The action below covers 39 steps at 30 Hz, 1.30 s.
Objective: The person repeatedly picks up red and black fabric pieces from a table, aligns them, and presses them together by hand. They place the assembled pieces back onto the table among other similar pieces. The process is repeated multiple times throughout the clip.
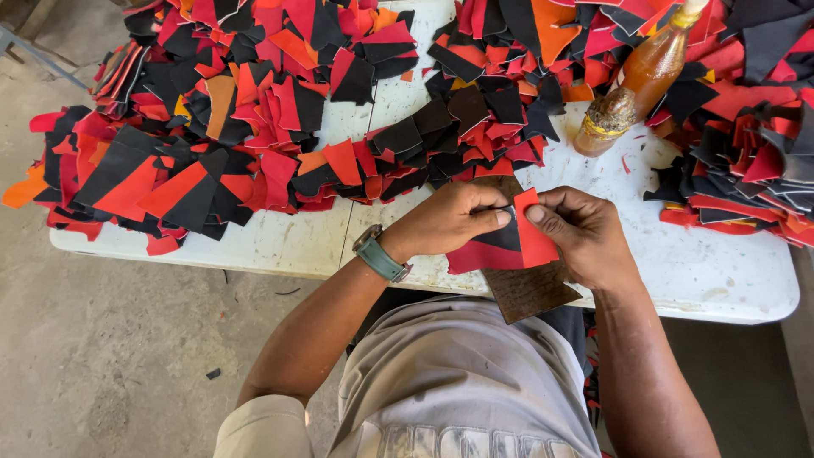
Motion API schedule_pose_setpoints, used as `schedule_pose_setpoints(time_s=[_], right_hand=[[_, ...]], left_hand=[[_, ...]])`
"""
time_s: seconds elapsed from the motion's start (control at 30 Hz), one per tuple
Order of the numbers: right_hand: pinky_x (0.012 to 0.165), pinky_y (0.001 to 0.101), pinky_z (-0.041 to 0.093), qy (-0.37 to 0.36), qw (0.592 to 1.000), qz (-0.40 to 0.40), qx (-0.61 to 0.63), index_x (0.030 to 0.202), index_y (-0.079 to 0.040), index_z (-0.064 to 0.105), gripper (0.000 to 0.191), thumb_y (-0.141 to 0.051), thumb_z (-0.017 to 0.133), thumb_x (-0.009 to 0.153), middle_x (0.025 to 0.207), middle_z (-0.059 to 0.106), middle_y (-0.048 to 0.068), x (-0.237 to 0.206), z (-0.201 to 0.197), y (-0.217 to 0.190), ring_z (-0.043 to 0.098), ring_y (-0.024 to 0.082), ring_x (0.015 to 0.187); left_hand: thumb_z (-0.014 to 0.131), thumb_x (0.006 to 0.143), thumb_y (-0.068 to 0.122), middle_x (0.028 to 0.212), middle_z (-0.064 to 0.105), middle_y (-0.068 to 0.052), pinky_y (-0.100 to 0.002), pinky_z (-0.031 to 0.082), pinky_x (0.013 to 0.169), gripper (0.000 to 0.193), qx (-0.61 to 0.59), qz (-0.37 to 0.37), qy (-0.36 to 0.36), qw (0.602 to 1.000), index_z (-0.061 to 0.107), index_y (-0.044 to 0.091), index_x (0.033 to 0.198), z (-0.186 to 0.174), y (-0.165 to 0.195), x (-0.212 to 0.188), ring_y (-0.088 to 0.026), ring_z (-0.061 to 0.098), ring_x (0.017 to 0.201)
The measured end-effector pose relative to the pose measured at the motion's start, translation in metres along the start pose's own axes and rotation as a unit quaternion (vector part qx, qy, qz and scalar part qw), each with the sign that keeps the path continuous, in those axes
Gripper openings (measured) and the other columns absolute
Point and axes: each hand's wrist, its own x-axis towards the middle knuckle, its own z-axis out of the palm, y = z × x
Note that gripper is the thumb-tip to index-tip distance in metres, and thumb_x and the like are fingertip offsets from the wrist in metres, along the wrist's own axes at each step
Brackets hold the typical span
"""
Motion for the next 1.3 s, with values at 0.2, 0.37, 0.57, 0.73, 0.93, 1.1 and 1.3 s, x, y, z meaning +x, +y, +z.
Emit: schedule_pose_setpoints(time_s=[0.2, 0.37, 0.57, 0.73, 0.93, 1.1, 1.3], right_hand=[[0.075, 0.0218, 0.051, 0.032, 0.999, -0.032, -0.014, 0.109, 0.002, 0.071, 0.017, -0.012, 0.07, 0.1, 0.094, 0.072, 0.003, -0.003, 0.005, -0.004, 0.06, 0.006, 0.083], [0.072, 0.0218, 0.049, 0.039, 0.991, -0.056, -0.116, 0.108, 0.003, 0.072, 0.017, -0.012, 0.072, 0.1, 0.091, 0.072, 0.002, -0.006, 0.003, -0.011, 0.058, 0.005, 0.08], [0.075, 0.0216, 0.052, 0.025, 0.992, -0.057, -0.113, 0.108, 0.003, 0.072, 0.017, -0.013, 0.07, 0.1, 0.094, 0.073, 0.002, -0.007, 0.004, -0.013, 0.059, 0.005, 0.083], [0.079, 0.0213, 0.051, 0.021, 0.986, -0.07, -0.148, 0.112, 0.001, 0.07, 0.019, -0.014, 0.068, 0.102, 0.096, 0.072, 0.001, -0.008, 0.006, -0.011, 0.06, 0.005, 0.087], [0.074, 0.0222, 0.049, 0.049, 0.985, -0.059, -0.157, 0.11, -0.001, 0.07, 0.019, -0.018, 0.065, 0.104, 0.091, 0.07, -0.002, -0.01, 0.012, -0.014, 0.056, 0.005, 0.082], [0.069, 0.0247, 0.051, 0.067, 0.973, -0.058, -0.213, 0.108, -0.001, 0.069, 0.018, -0.018, 0.063, 0.105, 0.083, 0.07, 0.001, -0.017, 0.025, -0.02, 0.057, 0.006, 0.075], [0.066, 0.0362, 0.054, 0.086, 0.902, -0.204, -0.37, 0.109, 0.0, 0.064, 0.011, -0.009, 0.064, 0.102, 0.083, 0.069, 0.016, -0.032, 0.045, -0.022, 0.068, 0.028, 0.071]], left_hand=[[0.063, 0.104, 0.019, 0.08, 0.054, -0.003, -0.028, 0.045, 0.066, 0.019, -0.017, 0.085, 0.064, 0.994, 0.06, 0.001, 0.098, 0.008, 0.008, -0.002, -0.008, 0.046, 0.073], [0.065, 0.102, 0.017, 0.075, 0.053, -0.003, -0.029, 0.044, 0.062, 0.018, 0.01, 0.076, 0.077, 0.994, 0.061, 0.001, 0.094, 0.011, 0.012, -0.004, -0.01, 0.046, 0.068], [0.066, 0.099, 0.015, 0.075, 0.056, -0.005, -0.031, 0.045, 0.06, 0.019, 0.028, 0.078, 0.09, 0.992, 0.061, 0.0, 0.09, 0.012, 0.015, -0.003, -0.012, 0.049, 0.065], [0.067, 0.097, 0.015, 0.075, 0.058, -0.01, -0.036, 0.047, 0.062, 0.018, 0.082, 0.086, 0.094, 0.988, 0.06, 0.0, 0.09, 0.012, 0.018, -0.002, -0.022, 0.054, 0.064], [0.064, 0.101, 0.015, 0.087, 0.06, -0.012, -0.041, 0.048, 0.07, 0.016, 0.101, 0.168, 0.109, 0.975, 0.059, 0.001, 0.094, 0.013, 0.02, -0.003, -0.031, 0.061, 0.078], [0.064, 0.097, 0.01, 0.082, 0.056, -0.016, -0.046, 0.047, 0.072, 0.022, 0.154, 0.187, 0.132, 0.961, 0.052, -0.001, 0.083, 0.016, 0.026, -0.006, -0.034, 0.058, 0.079], [0.063, 0.094, 0.011, 0.068, 0.058, -0.022, -0.049, 0.046, 0.061, 0.019, 0.16, 0.103, 0.15, 0.97, 0.055, 0.0, 0.08, 0.033, 0.032, -0.022, -0.041, 0.061, 0.066]])
